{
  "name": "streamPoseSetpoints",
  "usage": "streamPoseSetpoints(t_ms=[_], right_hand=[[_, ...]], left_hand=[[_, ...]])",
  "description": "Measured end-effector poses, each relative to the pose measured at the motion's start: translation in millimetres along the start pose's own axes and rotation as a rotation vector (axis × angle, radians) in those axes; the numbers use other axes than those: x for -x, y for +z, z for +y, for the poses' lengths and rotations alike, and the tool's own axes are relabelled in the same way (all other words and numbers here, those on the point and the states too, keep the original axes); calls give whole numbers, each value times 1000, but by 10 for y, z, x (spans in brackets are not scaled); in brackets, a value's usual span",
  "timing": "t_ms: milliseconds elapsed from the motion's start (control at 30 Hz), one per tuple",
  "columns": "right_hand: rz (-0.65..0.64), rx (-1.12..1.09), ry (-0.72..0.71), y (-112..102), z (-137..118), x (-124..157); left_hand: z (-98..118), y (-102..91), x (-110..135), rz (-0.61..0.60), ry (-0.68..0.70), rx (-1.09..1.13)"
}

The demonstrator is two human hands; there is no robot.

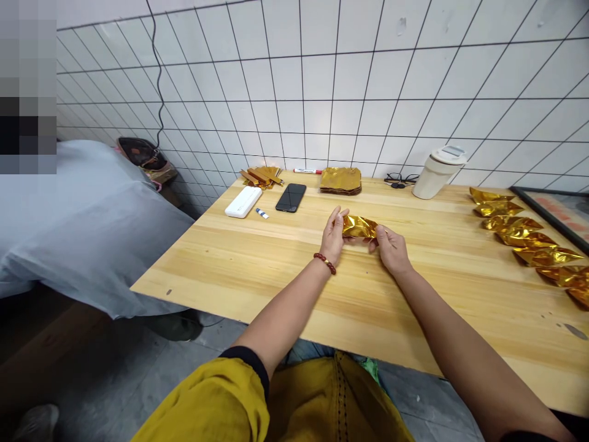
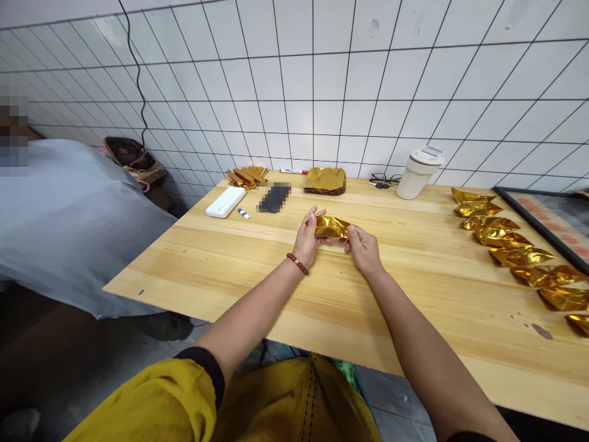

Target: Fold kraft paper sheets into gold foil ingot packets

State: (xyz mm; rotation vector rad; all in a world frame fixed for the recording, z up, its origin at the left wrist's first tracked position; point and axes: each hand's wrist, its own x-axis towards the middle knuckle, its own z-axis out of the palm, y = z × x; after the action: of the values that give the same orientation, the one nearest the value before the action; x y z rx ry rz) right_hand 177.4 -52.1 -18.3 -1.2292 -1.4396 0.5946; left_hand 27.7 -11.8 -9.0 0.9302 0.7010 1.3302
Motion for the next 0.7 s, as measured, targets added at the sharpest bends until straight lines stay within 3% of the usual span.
streamPoseSetpoints(t_ms=[333,567,700], right_hand=[[250,-239,168,44,-17,-82],[256,-354,187,68,-18,-96],[189,-348,130,67,-28,-81]], left_hand=[[-48,35,62,-212,69,-192],[-38,34,78,-205,84,-233],[-31,34,82,-230,40,-197]])
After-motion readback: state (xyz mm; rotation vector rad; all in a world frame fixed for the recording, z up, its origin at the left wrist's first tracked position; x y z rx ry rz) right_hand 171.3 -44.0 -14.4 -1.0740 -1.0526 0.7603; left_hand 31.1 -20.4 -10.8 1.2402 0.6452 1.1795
